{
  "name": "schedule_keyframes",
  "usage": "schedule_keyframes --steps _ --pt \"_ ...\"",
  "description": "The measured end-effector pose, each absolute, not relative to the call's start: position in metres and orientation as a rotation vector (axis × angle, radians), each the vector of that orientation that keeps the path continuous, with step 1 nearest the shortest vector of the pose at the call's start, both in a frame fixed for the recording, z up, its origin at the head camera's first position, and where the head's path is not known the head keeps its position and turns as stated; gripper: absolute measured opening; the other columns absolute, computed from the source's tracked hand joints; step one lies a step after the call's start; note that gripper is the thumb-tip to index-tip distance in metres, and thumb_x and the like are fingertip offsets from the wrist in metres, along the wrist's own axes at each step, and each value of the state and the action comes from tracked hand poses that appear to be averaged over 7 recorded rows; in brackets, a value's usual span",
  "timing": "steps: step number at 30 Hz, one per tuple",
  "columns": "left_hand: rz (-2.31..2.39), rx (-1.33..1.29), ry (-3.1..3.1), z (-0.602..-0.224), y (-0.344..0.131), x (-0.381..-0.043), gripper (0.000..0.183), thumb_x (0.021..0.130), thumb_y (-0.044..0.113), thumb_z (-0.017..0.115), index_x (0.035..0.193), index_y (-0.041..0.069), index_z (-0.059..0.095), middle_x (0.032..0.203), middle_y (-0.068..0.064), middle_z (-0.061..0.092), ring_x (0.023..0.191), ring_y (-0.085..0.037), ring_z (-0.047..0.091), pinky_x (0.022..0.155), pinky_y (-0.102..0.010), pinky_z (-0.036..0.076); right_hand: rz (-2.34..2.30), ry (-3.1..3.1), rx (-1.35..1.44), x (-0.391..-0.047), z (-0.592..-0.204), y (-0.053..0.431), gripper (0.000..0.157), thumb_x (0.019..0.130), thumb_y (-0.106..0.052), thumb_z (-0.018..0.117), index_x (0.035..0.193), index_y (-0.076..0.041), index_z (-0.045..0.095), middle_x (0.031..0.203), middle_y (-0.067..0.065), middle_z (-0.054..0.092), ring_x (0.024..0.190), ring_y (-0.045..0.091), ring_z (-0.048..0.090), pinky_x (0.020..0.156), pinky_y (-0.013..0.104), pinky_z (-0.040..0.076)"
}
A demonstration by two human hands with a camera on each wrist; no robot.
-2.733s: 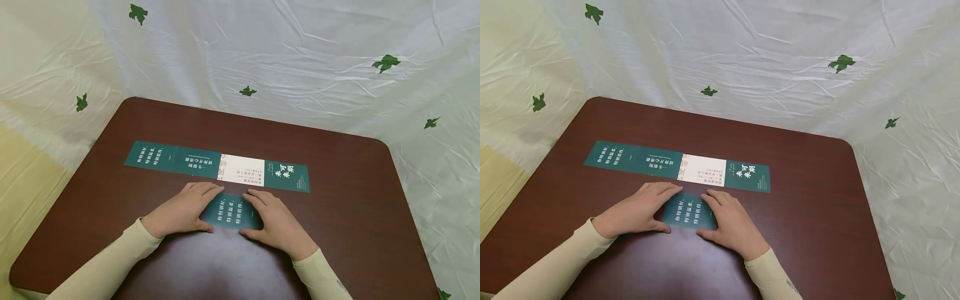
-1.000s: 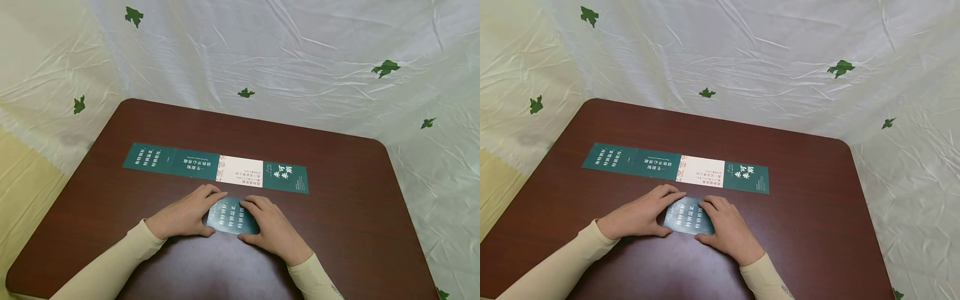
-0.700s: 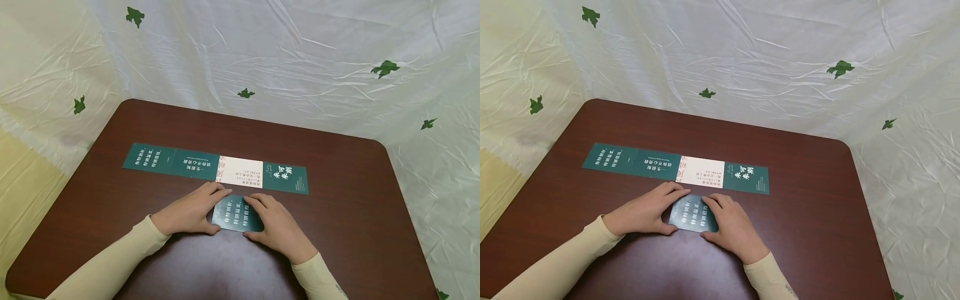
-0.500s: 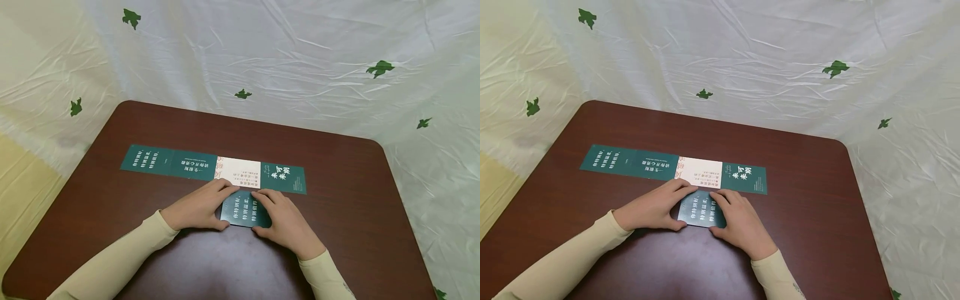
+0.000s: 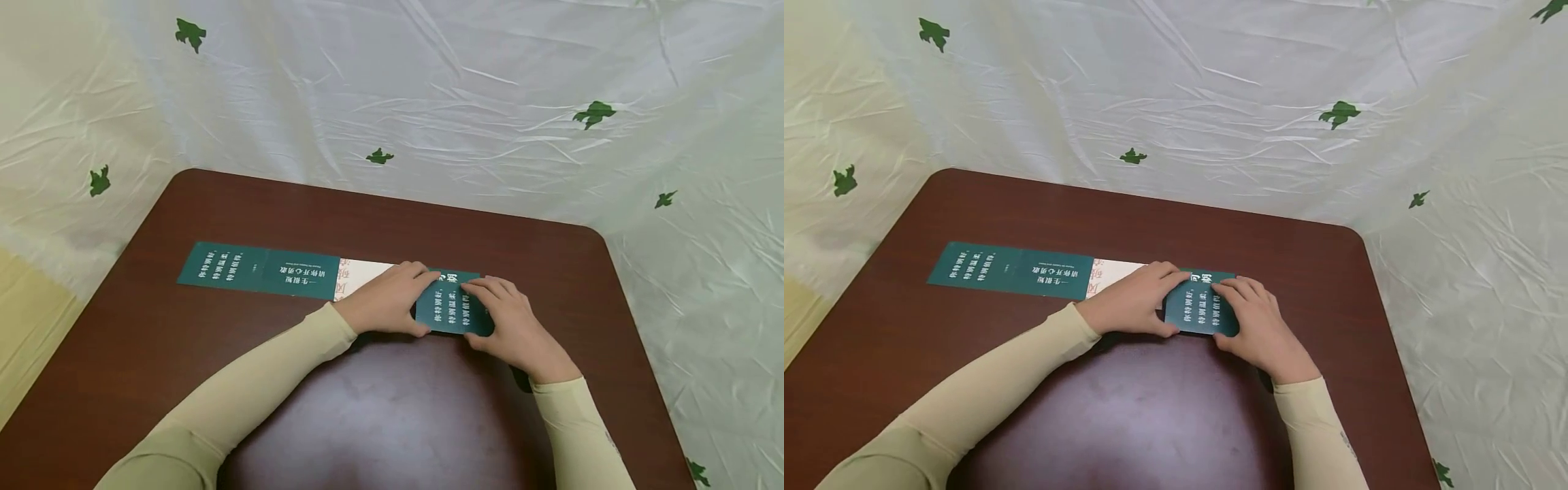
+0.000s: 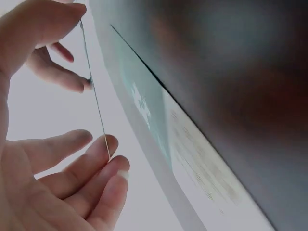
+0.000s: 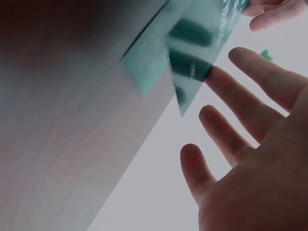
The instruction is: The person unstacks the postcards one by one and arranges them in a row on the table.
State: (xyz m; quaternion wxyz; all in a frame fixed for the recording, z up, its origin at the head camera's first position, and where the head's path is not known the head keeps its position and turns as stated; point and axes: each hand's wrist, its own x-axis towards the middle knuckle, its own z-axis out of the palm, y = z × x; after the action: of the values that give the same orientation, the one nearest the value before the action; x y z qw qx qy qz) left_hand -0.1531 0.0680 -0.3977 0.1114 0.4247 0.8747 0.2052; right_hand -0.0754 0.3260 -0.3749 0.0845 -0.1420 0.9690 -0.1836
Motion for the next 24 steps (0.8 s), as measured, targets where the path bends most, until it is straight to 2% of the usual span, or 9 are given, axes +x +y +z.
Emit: schedule_keyframes --steps 4,11,18,24 --pt "0.501 1.253 2.592 -0.400 0.104 -0.163 0.100 0.084 0.057 0.083 0.163 0.008 0.045 0.146 -0.004 0.058 0.129 -0.020 0.057 0.113 -0.036 0.049 -0.552 2.851 -0.331 -0.084 -0.374 0.352 0.081 0.084 -0.018 0.089 0.157 -0.011 0.054 0.161 0.015 0.050 0.152 0.044 0.032 0.113 0.074 0.029" --pt "0.447 1.201 2.619 -0.397 0.150 -0.172 0.100 0.086 0.060 0.083 0.164 0.011 0.042 0.150 -0.003 0.058 0.138 -0.021 0.054 0.117 -0.040 0.045 -0.525 2.785 -0.185 -0.100 -0.372 0.385 0.086 0.086 -0.013 0.086 0.162 -0.014 0.046 0.167 0.018 0.044 0.153 0.047 0.027 0.113 0.076 0.023" --pt "0.416 1.180 2.609 -0.395 0.185 -0.178 0.103 0.087 0.062 0.083 0.166 0.012 0.040 0.156 -0.002 0.057 0.144 -0.022 0.052 0.120 -0.040 0.043 -0.513 2.716 -0.070 -0.108 -0.369 0.411 0.090 0.086 -0.013 0.085 0.165 -0.014 0.041 0.169 0.023 0.039 0.152 0.051 0.023 0.111 0.077 0.021" --pt "0.422 1.165 2.580 -0.401 0.206 -0.179 0.102 0.087 0.064 0.082 0.165 0.013 0.041 0.157 -0.001 0.057 0.143 -0.021 0.053 0.120 -0.039 0.042 -0.498 2.683 -0.013 -0.109 -0.370 0.426 0.092 0.085 -0.010 0.085 0.165 -0.012 0.040 0.169 0.026 0.038 0.150 0.055 0.023 0.110 0.078 0.021"
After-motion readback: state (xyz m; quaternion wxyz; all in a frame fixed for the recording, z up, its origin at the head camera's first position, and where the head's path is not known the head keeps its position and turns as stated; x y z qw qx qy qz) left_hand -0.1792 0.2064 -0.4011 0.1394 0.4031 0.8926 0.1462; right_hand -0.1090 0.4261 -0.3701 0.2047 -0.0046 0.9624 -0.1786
